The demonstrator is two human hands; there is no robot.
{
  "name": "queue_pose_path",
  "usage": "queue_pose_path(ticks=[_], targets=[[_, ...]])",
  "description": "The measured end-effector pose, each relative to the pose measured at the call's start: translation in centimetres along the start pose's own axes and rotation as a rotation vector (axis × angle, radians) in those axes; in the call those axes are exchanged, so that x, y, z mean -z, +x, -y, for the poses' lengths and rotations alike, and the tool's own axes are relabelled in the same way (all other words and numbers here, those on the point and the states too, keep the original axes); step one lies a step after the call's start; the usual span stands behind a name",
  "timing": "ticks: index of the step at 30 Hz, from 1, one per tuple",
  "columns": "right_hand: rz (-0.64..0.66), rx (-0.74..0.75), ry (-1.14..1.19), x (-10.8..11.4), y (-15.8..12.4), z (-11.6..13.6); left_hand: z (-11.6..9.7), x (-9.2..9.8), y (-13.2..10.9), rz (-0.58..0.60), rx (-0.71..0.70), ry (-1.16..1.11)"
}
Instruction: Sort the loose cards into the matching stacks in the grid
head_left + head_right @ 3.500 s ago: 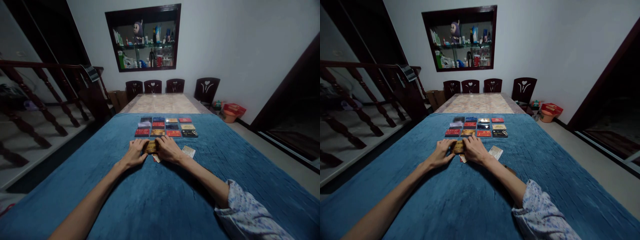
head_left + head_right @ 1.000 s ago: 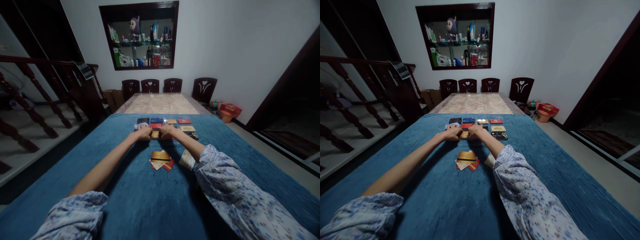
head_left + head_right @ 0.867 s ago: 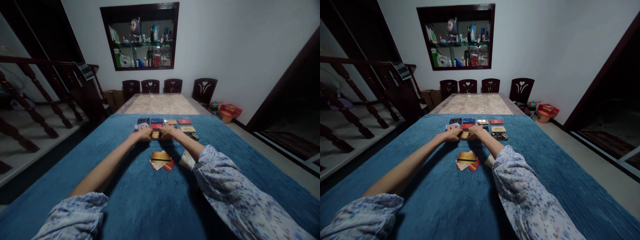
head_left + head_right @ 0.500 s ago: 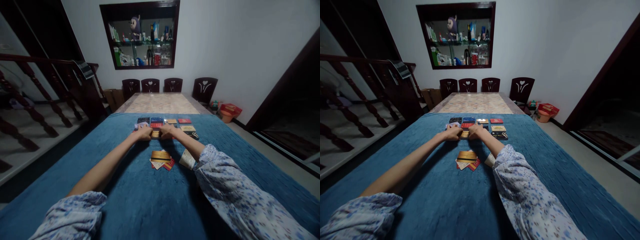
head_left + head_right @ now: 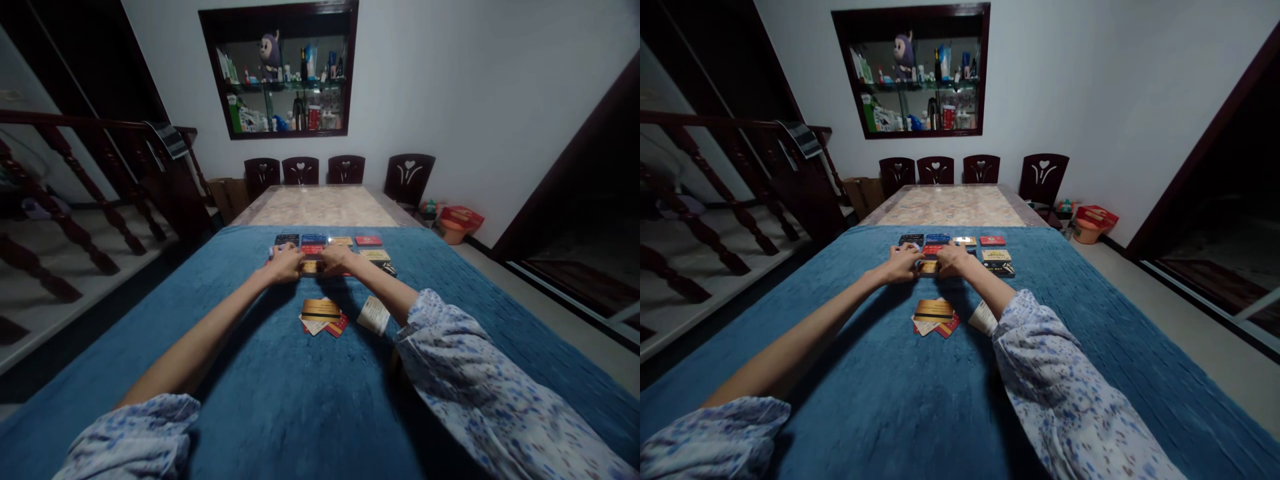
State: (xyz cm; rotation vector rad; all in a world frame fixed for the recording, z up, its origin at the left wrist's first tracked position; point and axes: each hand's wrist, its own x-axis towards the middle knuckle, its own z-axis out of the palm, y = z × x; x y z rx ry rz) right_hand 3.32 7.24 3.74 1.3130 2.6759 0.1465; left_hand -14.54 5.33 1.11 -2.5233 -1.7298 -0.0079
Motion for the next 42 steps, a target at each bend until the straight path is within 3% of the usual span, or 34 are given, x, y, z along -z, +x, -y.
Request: queue_pose_path(ticks=[10, 19, 30, 36, 42], targets=[[-0.188, 0.008, -0.007, 0.1, -3.4, -1.4, -0.9, -0.3, -1.9, -0.151, -0.060, -0.027], [-0.200, 0.006, 0.048, -2.1, -8.3, -3.0, -6.1, 0.6, -3.9, -0.177, -0.145, -0.116], [-0.179, 0.072, 0.176, -6.9, -13.6, -5.6, -11.9, -0.9, -5.2, -0.158, -0.269, -0.125], [-0.146, 0.138, 0.272, -9.1, -14.7, -6.1, -15.5, -0.8, -5.7, -0.147, -0.312, -0.114], [-0.181, 0.193, 0.327, -9.7, -14.8, -6.3, -17.6, -0.1, -5.7, -0.090, -0.299, -0.084]])
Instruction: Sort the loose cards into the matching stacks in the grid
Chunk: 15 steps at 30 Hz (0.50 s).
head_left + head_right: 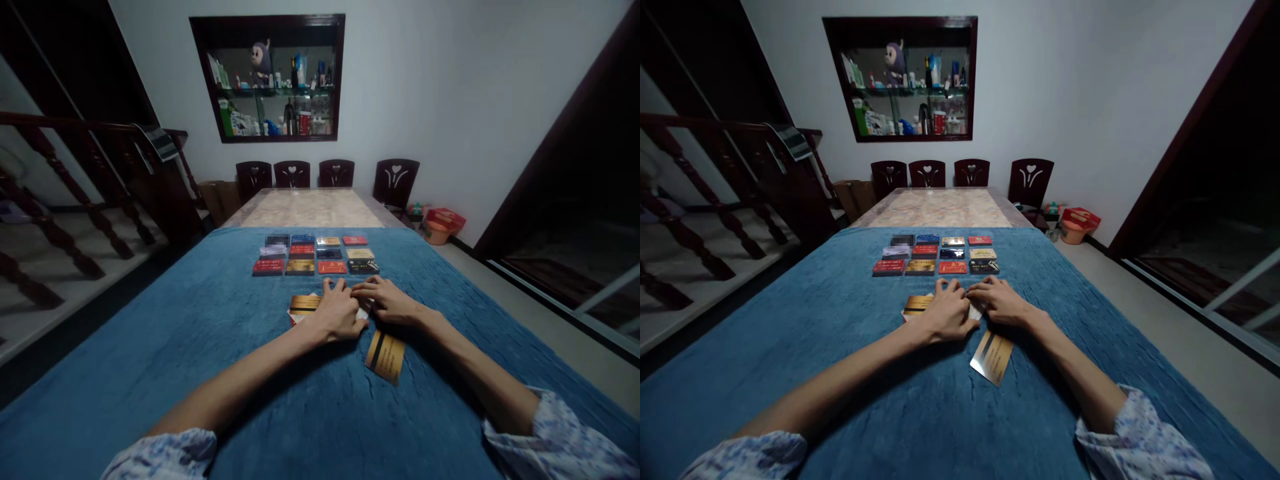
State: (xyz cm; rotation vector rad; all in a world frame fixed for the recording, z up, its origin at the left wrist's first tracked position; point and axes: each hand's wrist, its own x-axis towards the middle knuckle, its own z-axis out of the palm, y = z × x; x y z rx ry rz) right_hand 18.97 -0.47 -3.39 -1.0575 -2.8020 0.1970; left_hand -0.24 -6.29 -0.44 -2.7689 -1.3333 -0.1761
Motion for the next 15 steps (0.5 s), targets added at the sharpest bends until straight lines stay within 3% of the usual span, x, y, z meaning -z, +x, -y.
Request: queue_pose_path(ticks=[15], targets=[[-0.176, 0.117, 0.053, -0.5, -1.7, -0.9, 0.1, -0.4, 0.4, 0.046, 0.077, -0.044]])
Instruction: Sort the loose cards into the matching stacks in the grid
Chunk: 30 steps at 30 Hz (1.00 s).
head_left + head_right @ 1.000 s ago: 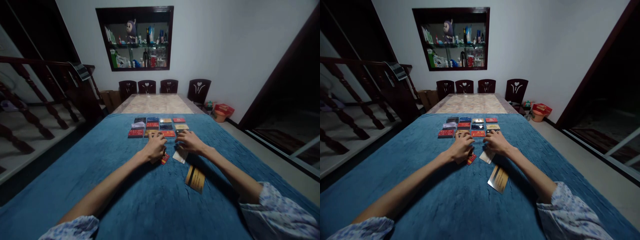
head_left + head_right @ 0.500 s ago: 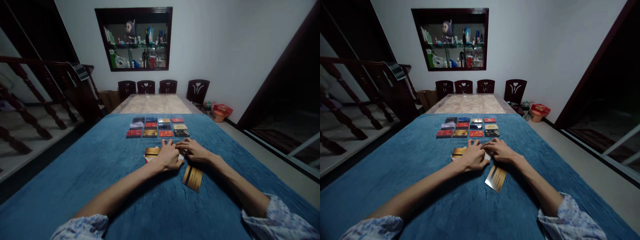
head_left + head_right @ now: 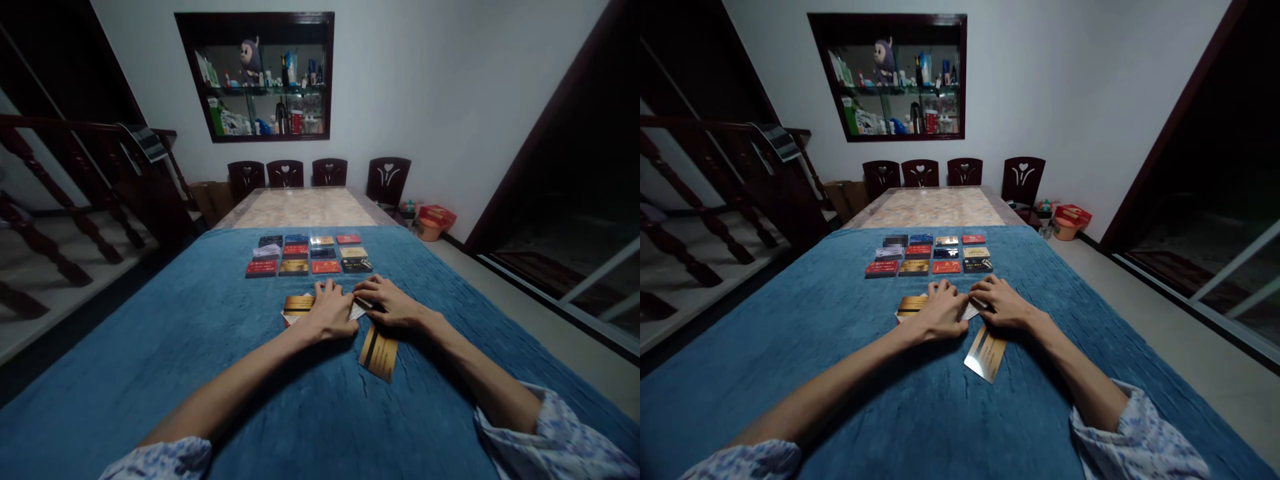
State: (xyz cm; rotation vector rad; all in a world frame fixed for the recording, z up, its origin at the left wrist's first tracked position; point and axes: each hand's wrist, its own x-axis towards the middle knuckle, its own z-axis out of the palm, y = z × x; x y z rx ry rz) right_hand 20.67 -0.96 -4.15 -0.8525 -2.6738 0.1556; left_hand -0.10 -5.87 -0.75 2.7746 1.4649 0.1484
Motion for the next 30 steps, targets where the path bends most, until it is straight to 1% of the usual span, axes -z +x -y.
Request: queue_pose_path(ticks=[6, 14, 18, 23, 27, 30], targets=[[-0.006, 0.007, 0.027, 0.5, -0.2, -0.1, 1.0, -0.8, 0.4, -0.032, -0.007, -0.065], [-0.047, 0.054, 0.068, 1.1, -0.2, 0.0, 2.1, -0.5, 0.9, 0.026, 0.003, -0.215], [-0.118, 0.055, 0.066, 0.7, -0.2, -0.5, 2.8, 0.0, 1.3, 0.019, 0.013, -0.264], [-0.243, 0.039, 0.036, -0.2, 0.1, -0.9, 3.6, 0.3, 1.6, -0.011, -0.019, -0.259], [-0.315, 0.011, 0.066, -0.8, 0.2, -1.1, 4.0, -0.1, 1.8, -0.058, -0.034, -0.226], [-0.321, -0.064, 0.100, -1.1, 0.2, -1.0, 4.2, -0.5, 1.9, -0.103, -0.027, -0.233]])
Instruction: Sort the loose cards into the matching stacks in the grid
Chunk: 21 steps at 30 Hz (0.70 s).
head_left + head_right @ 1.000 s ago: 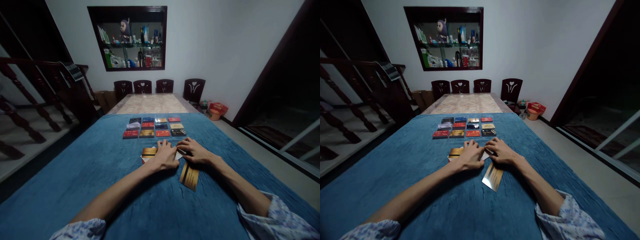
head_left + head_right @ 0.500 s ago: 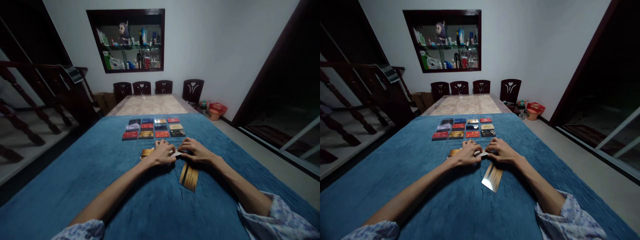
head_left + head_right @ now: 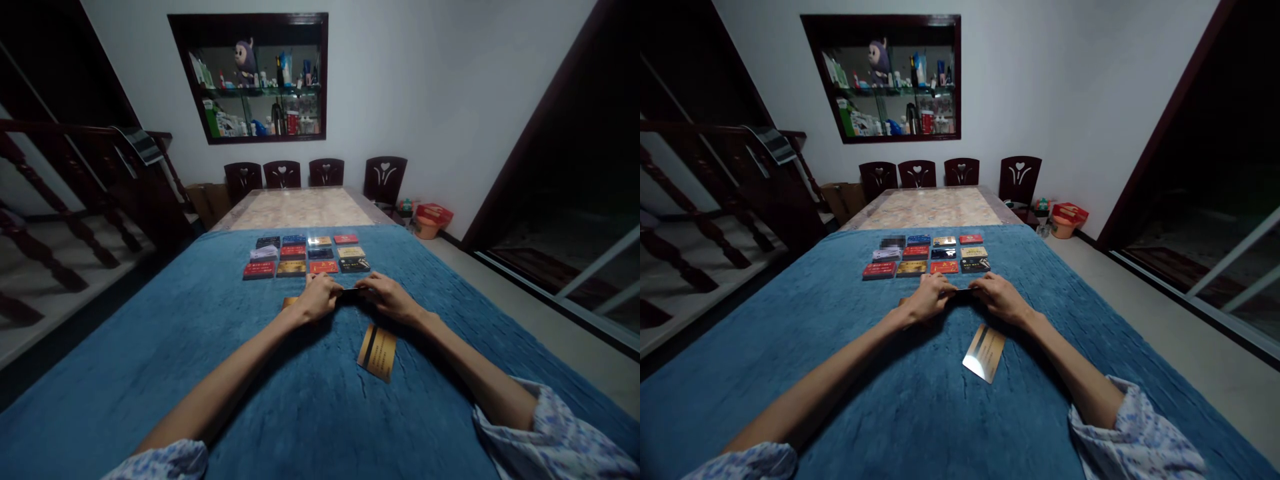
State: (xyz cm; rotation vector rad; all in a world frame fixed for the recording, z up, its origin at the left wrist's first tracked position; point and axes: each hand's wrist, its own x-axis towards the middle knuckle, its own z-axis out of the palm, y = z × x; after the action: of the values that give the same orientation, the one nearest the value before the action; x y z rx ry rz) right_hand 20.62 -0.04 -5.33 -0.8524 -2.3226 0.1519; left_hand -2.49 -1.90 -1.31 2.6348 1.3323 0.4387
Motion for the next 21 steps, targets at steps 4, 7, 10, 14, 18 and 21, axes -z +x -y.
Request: queue_pose_path(ticks=[4, 7, 10, 14, 18, 21], targets=[[0.012, -0.106, 0.000, -0.4, 0.0, 0.2, 0.2, -0.3, 0.0, -0.020, 0.025, -0.011], [0.012, -0.135, -0.009, -0.6, 0.0, 0.4, 0.3, -0.5, 0.0, -0.036, 0.033, -0.020], [-0.005, -0.155, -0.047, -0.8, -0.1, 0.6, 0.4, -0.7, -0.1, -0.086, 0.026, -0.018], [0.019, -0.166, -0.121, -0.9, -0.2, 0.4, 0.5, -0.8, -0.4, -0.091, 0.012, 0.035], [0.045, -0.121, -0.190, -1.1, -0.3, 0.0, 0.5, -0.8, -0.7, -0.072, 0.009, 0.138], [0.065, -0.110, -0.238, -1.2, -0.4, -0.2, 0.4, -0.8, -0.8, -0.068, 0.006, 0.203]])
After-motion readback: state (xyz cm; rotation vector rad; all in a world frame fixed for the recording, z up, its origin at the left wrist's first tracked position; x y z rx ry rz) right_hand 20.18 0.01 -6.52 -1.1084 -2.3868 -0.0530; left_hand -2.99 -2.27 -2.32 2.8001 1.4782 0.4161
